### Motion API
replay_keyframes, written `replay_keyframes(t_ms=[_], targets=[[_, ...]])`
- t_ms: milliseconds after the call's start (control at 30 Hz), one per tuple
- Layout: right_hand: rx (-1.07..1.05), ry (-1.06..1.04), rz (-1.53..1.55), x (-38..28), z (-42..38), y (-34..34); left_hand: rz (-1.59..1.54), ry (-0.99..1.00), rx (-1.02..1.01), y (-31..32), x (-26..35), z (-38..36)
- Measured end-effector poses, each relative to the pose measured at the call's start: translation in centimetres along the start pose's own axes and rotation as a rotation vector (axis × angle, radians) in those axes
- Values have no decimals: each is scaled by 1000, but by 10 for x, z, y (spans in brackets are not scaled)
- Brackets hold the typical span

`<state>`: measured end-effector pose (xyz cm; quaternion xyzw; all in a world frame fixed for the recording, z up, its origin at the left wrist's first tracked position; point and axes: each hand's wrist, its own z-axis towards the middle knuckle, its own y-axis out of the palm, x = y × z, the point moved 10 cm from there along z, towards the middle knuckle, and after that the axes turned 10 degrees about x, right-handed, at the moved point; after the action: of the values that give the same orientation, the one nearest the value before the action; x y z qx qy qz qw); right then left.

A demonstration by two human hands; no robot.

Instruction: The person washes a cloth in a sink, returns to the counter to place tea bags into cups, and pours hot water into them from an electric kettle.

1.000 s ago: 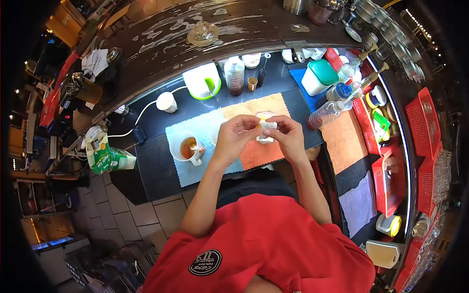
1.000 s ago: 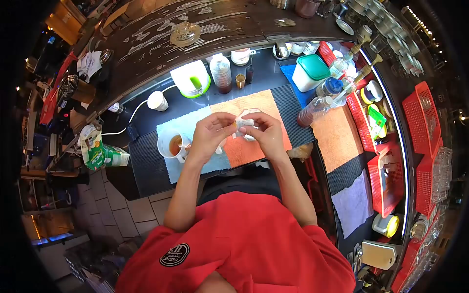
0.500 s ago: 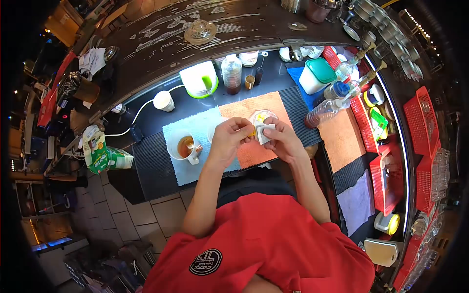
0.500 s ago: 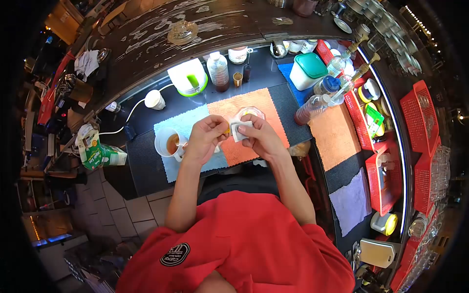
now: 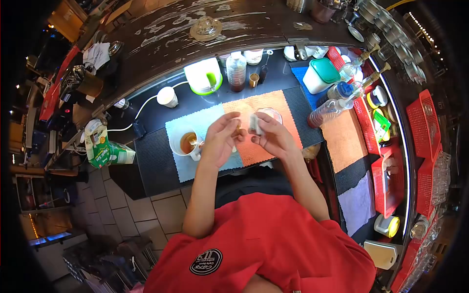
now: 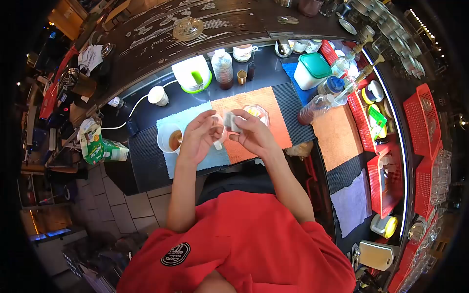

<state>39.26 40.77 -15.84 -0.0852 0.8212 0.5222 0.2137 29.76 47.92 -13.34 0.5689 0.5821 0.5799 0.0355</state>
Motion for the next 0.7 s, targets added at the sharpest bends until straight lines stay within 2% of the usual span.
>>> replay_keyframes(t_ms=[67,200,367,567,700], targets=[[41,30,-45,7,9,-2,62,38,57,-11,8,-1],[268,-91,-784,11,26,-15,277,121,336,-54,26,-3],[364,-243,-887,9,32,-20,495,76,415,-98,13,12],[305,-296,-806,4,23,-19,266,95,321,-102,13,12],[250,-265,-857,1,22,-18,520,123,526,-142,11,7]])
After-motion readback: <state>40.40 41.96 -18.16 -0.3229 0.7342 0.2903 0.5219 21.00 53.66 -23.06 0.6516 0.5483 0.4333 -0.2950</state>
